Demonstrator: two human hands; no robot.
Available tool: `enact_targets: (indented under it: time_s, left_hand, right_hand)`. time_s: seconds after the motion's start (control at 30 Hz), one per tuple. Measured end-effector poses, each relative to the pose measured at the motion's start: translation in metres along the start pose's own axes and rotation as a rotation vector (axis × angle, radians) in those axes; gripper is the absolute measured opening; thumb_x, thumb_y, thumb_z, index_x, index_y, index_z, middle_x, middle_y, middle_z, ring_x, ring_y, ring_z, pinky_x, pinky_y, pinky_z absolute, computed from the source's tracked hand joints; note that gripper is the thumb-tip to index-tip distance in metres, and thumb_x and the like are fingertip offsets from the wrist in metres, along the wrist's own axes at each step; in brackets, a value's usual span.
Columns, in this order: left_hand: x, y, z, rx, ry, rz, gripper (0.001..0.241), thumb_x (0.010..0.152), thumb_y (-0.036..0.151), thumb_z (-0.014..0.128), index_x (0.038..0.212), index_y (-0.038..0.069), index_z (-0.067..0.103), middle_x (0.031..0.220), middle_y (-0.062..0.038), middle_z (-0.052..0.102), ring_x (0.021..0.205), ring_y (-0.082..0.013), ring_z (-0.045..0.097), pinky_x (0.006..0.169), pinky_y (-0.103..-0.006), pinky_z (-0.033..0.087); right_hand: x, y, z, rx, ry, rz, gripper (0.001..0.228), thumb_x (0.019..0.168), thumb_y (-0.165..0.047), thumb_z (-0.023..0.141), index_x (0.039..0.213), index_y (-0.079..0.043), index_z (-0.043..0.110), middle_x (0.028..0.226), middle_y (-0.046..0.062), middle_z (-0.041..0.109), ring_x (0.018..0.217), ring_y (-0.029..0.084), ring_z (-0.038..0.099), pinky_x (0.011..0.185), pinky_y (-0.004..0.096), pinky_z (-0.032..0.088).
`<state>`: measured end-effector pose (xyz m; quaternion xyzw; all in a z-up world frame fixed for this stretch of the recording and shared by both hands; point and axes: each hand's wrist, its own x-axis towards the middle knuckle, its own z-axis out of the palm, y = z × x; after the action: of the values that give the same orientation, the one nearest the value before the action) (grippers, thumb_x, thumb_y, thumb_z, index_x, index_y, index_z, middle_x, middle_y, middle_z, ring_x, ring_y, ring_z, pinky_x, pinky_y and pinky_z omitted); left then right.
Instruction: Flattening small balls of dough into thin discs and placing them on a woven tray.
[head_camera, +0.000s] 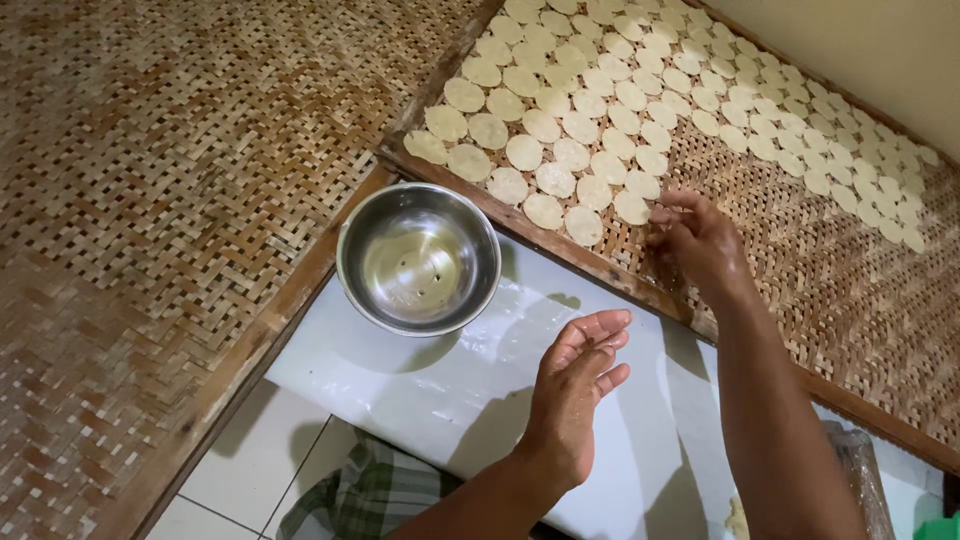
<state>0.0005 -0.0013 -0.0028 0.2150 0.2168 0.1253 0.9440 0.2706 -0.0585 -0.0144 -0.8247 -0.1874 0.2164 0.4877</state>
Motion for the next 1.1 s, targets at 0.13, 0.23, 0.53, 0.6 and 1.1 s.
enact_targets:
  time_s: [0.13, 0.23, 0.53, 0.6, 1.1]
  left_hand:
    - [0.001, 0.000, 0.000, 0.004, -0.003, -0.001, 0.030, 0.095, 0.021, 0.058, 0.124, 0.015, 0.062, 0.131, 0.003, 0.063, 0.124, -0.0104, 0.054, 0.108, -0.0388, 0.042]
    - [0.001, -0.002, 0.000, 0.015, -0.007, -0.009, 0.029, 0.095, 0.021, 0.058, 0.123, 0.014, 0.061, 0.131, 0.003, 0.062, 0.124, -0.0106, 0.054, 0.108, -0.0387, 0.042]
    - [0.000, -0.015, 0.003, -0.033, -0.120, 0.037, 0.034, 0.096, 0.020, 0.058, 0.128, 0.011, 0.060, 0.134, -0.002, 0.063, 0.127, -0.0159, 0.054, 0.107, -0.0390, 0.043]
    - [0.001, -0.020, 0.005, -0.038, -0.137, 0.060, 0.034, 0.095, 0.019, 0.060, 0.127, 0.010, 0.060, 0.134, -0.003, 0.064, 0.127, -0.0177, 0.054, 0.105, -0.0403, 0.043]
    - [-0.004, -0.054, 0.031, 0.064, -0.232, 0.048, 0.042, 0.096, 0.020, 0.057, 0.137, 0.010, 0.053, 0.145, -0.007, 0.057, 0.136, -0.0251, 0.050, 0.108, -0.0451, 0.041]
  right_hand:
    - [-0.010, -0.011, 0.014, -0.485, 0.104, -0.238, 0.046, 0.094, 0.010, 0.050, 0.131, -0.014, 0.063, 0.115, 0.008, 0.076, 0.091, 0.018, 0.075, 0.076, 0.030, 0.061]
    - [-0.025, -0.023, 0.017, -0.922, 0.167, -0.279, 0.046, 0.096, 0.004, 0.058, 0.136, -0.017, 0.064, 0.122, 0.007, 0.075, 0.080, 0.025, 0.075, 0.068, 0.037, 0.061]
    - [-0.093, 0.016, -0.082, -0.523, 0.041, -0.350, 0.039, 0.100, -0.001, 0.059, 0.137, -0.010, 0.062, 0.124, 0.009, 0.073, 0.105, 0.020, 0.071, 0.086, 0.035, 0.058]
    - [-0.134, 0.031, -0.115, -0.205, -0.055, -0.177, 0.035, 0.104, -0.007, 0.055, 0.139, -0.008, 0.061, 0.123, 0.003, 0.068, 0.107, 0.014, 0.065, 0.087, 0.030, 0.055]
    - [-0.330, 0.123, -0.120, -0.683, 0.069, 0.272, 0.035, 0.091, -0.018, 0.071, 0.126, -0.015, 0.070, 0.107, 0.012, 0.079, 0.096, 0.022, 0.076, 0.083, 0.036, 0.059]
